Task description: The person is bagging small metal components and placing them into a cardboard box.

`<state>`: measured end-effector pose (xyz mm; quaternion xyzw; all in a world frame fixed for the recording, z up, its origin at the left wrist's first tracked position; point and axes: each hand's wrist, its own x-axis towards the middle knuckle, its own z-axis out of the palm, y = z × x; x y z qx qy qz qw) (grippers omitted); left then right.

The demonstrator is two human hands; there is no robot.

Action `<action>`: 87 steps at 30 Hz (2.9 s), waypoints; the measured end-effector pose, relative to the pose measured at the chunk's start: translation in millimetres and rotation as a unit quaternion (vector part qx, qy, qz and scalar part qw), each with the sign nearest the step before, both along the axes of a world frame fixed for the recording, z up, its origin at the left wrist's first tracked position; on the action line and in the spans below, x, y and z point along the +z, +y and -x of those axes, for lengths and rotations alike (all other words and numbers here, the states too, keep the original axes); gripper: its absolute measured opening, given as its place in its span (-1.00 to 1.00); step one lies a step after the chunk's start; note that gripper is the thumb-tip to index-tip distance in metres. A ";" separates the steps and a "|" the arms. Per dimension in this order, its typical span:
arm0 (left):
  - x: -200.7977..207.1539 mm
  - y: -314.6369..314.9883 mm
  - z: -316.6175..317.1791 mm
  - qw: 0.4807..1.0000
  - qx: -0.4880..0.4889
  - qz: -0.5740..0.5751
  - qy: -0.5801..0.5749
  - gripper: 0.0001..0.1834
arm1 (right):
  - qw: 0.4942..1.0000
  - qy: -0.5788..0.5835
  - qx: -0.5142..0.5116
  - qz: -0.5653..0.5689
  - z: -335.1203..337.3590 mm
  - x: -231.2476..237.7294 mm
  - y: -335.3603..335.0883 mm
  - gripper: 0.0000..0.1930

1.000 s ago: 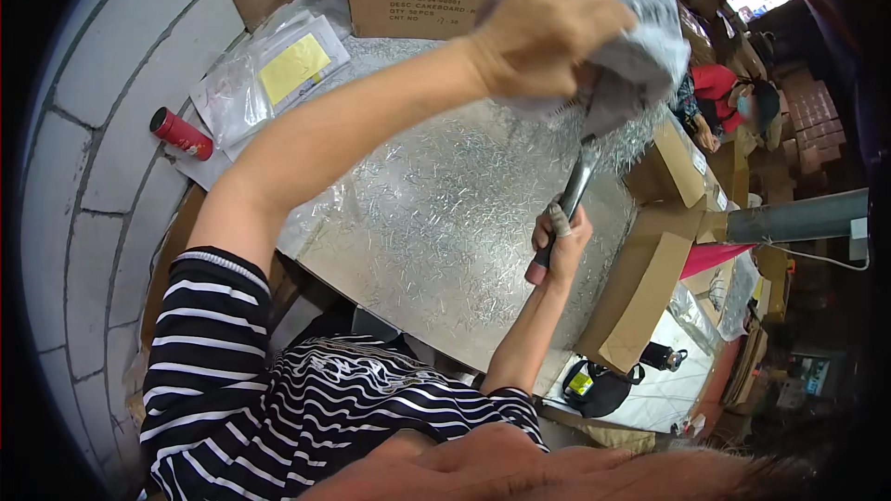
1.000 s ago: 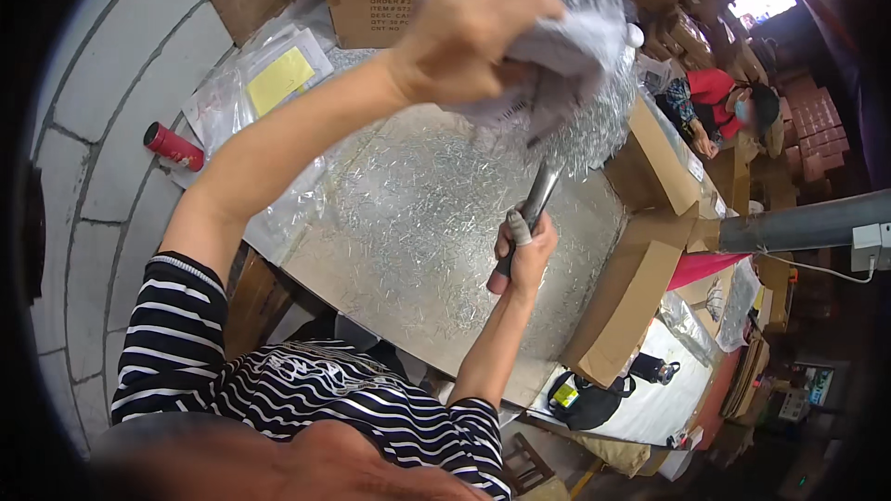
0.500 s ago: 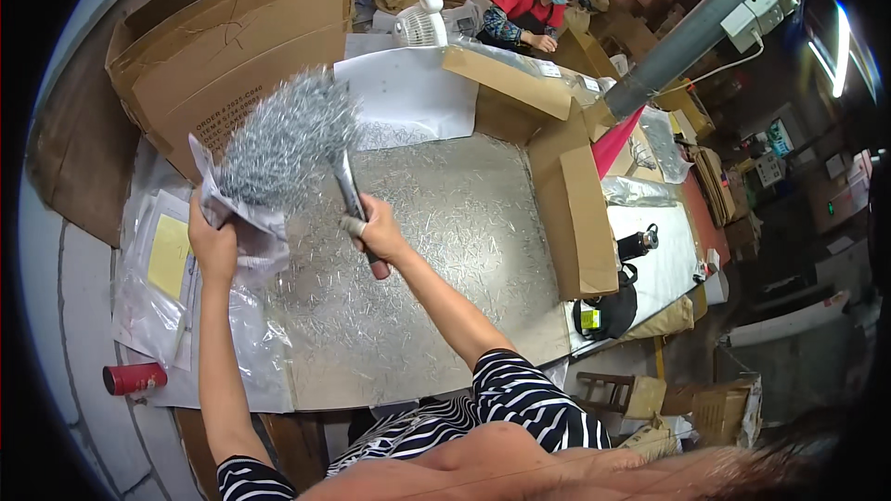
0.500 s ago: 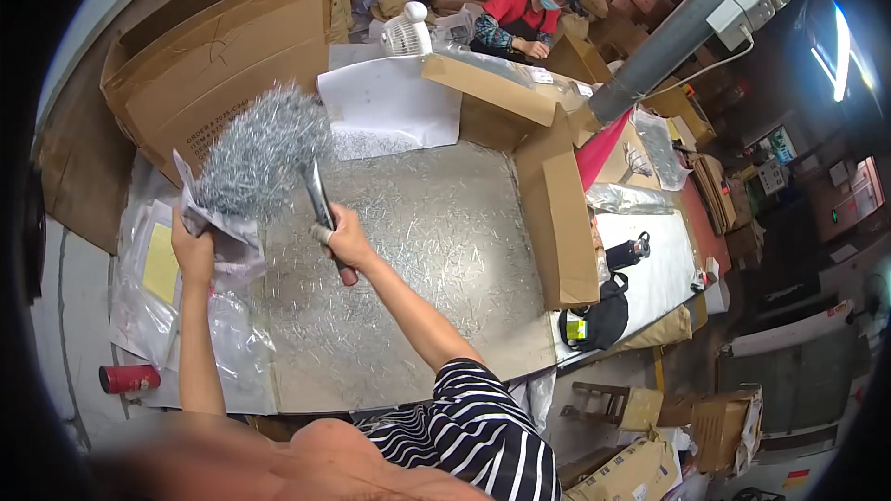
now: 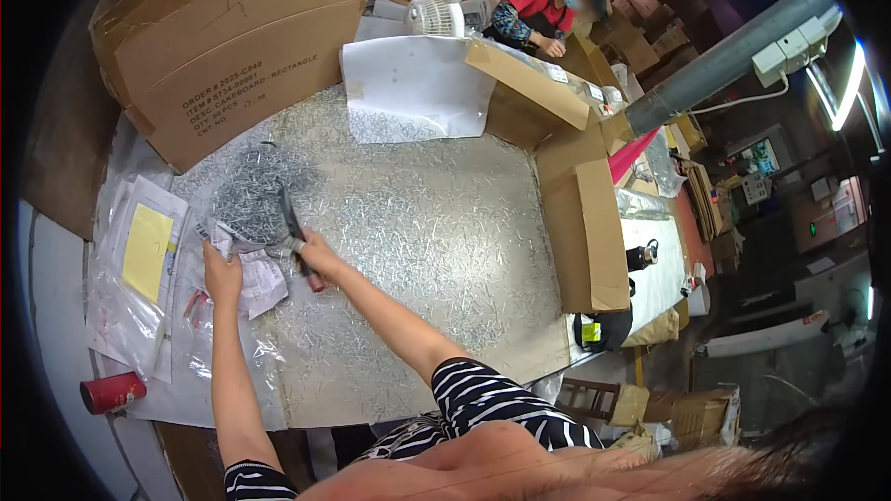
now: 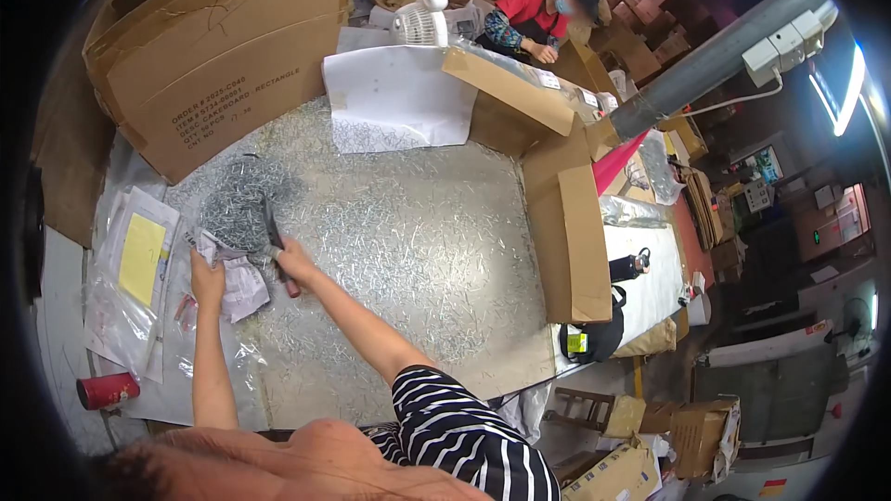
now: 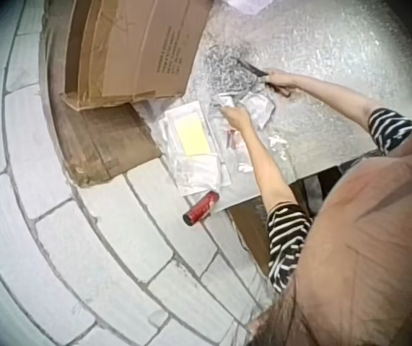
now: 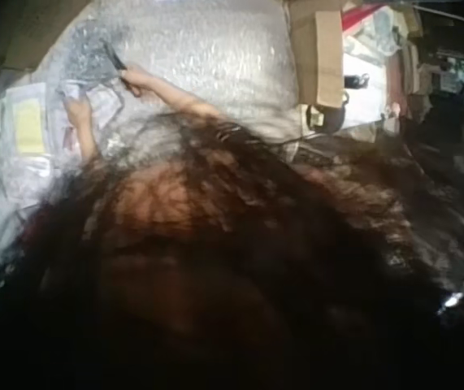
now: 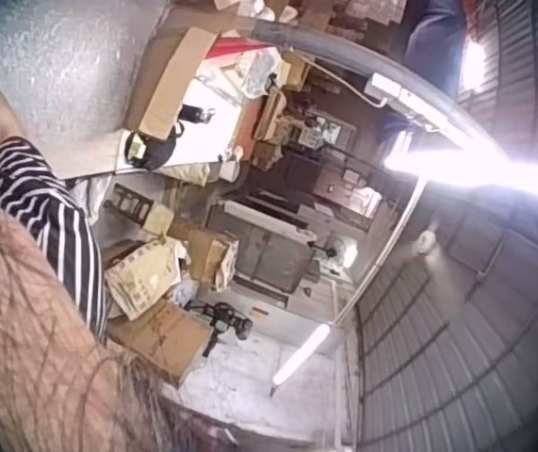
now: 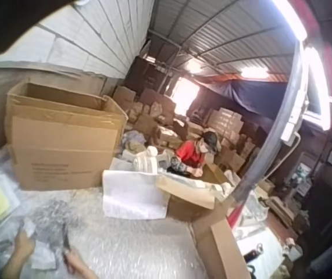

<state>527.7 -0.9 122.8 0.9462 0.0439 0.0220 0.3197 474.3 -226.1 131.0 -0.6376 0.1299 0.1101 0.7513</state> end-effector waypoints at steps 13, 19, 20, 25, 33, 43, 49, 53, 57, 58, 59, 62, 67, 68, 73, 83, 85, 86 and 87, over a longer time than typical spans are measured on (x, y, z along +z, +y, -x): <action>-63.2 17.3 -42.9 1.000 -0.010 -0.012 -0.023 -0.15 | 0.990 0.012 0.130 -0.054 180.5 9.3 41.3 -0.74; -88.5 44.2 -76.1 0.997 -0.037 -0.040 -0.054 -0.17 | 0.988 -0.068 0.096 -0.101 247.8 19.1 15.9 -0.77; -86.7 42.0 -78.2 0.996 -0.036 -0.069 -0.037 -0.16 | 0.987 -0.087 0.089 -0.098 262.6 12.7 13.7 -0.77; -84.8 74.9 -97.4 0.981 -0.093 -0.126 -0.114 -0.06 | 0.983 -0.154 0.095 0.003 344.3 -15.3 16.1 -0.79; 17.1 48.3 210.8 0.923 -0.185 0.259 -0.214 -0.49 | 0.992 -0.103 0.070 -0.007 497.5 -9.4 34.3 -0.81; -55.3 112.0 486.0 0.890 -0.128 0.437 0.016 -0.76 | 0.758 -0.196 -0.408 0.469 564.1 -37.2 -179.6 -0.61; -91.6 149.5 495.4 0.886 -0.099 0.449 0.060 -0.81 | 0.679 -0.066 -0.428 0.593 568.6 -69.2 -324.3 -0.47; -112.3 147.8 482.6 0.886 -0.062 0.454 0.077 -0.82 | 0.653 -0.037 -0.263 0.710 514.0 -88.7 -328.6 -0.49; -114.3 130.3 458.8 0.891 -0.031 0.443 0.094 -0.83 | 0.718 -0.081 -0.256 0.642 456.9 -76.2 -336.7 -0.45; -114.3 129.5 457.0 0.893 -0.023 0.441 0.086 -0.84 | 0.717 -0.045 -0.275 0.639 457.5 -61.1 -347.8 -0.43; -120.1 130.6 450.3 0.889 -0.028 0.450 0.079 -0.83 | 0.713 -0.006 -0.295 0.636 458.0 -52.5 -356.3 -0.41; -113.4 110.2 443.7 0.897 -0.041 0.435 0.074 -0.83 | 0.659 0.086 -0.200 0.720 457.2 -66.3 -365.0 -0.41; -106.6 93.3 472.4 0.882 0.002 0.464 0.076 -0.79 | 0.765 -0.132 -0.116 0.620 453.3 -88.6 -313.2 -0.36; -107.7 91.9 471.4 0.895 -0.018 0.440 0.071 -0.80 | 0.788 -0.170 -0.170 0.567 470.0 -72.9 -292.7 -0.37; -91.2 79.0 482.9 0.971 -0.050 0.185 -0.140 -0.64 | 0.765 -0.076 -0.323 0.552 528.8 -85.7 -250.4 -0.39; -81.3 51.3 416.6 0.953 -0.084 -0.120 -0.264 -0.32 | 0.672 -0.019 -0.117 0.731 454.1 -69.1 -52.6 -0.29; -79.9 24.2 410.0 0.941 -0.140 -0.145 -0.270 -0.33 | 0.682 -0.022 -0.118 0.722 436.8 -68.2 -43.8 -0.27; -75.2 12.8 410.2 0.934 -0.183 -0.139 -0.274 -0.34 | 0.695 -0.028 -0.116 0.709 430.6 -67.5 -39.4 -0.26; -73.0 4.0 411.6 0.930 -0.244 -0.108 -0.251 -0.36 | 0.689 -0.032 -0.101 0.717 426.6 -66.2 -33.5 -0.26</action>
